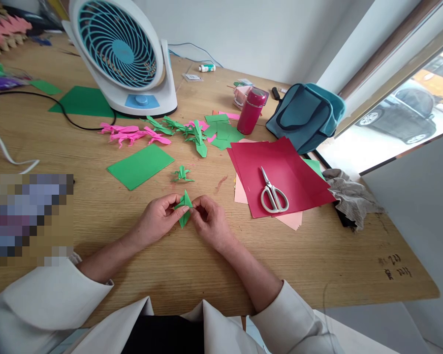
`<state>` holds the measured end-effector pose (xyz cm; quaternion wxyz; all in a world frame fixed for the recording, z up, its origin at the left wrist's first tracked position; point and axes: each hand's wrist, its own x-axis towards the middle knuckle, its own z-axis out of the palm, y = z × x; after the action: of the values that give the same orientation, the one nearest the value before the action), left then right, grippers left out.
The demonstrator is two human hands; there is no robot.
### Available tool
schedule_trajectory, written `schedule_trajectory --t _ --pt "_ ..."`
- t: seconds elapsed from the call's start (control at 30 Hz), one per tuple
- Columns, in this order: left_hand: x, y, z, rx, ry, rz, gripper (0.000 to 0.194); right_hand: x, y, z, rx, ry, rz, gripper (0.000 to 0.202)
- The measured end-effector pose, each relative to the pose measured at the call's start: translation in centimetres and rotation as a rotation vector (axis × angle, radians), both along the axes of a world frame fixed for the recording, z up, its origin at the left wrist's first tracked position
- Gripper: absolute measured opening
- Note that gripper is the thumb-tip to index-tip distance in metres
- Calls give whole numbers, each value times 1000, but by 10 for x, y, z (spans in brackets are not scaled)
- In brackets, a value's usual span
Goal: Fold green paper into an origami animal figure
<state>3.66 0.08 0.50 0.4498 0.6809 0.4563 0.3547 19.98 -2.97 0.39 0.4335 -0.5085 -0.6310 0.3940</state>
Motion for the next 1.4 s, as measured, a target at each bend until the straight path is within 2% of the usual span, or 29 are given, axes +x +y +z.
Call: schedule_trajectory --t 0.17,0.3,0.47,0.6,0.8,1.03,1.23,1.4 --pt "-2 1 1 -23 7 -42 18 1 1 0 34 -19 13 10" --pt "-4 1 2 17 13 -8 18 0 0 -1 65 -39 33 10" --pt "-6 3 3 -3 -82 -35 22 -1 -1 0 11 -29 24 11" --pt "-5 4 2 -42 -157 -59 22 1 0 0 29 -21 36 11" --pt "-5 4 3 -16 -177 -5 22 1 -1 2 36 -55 43 10" --pt "-4 2 2 -49 -205 -37 20 0 -1 2 63 -64 72 16" --pt "-4 2 1 -45 -226 -31 22 0 -1 2 26 -49 68 14" --pt "-3 3 4 -106 -264 -60 25 0 -1 -2 -13 16 60 18"
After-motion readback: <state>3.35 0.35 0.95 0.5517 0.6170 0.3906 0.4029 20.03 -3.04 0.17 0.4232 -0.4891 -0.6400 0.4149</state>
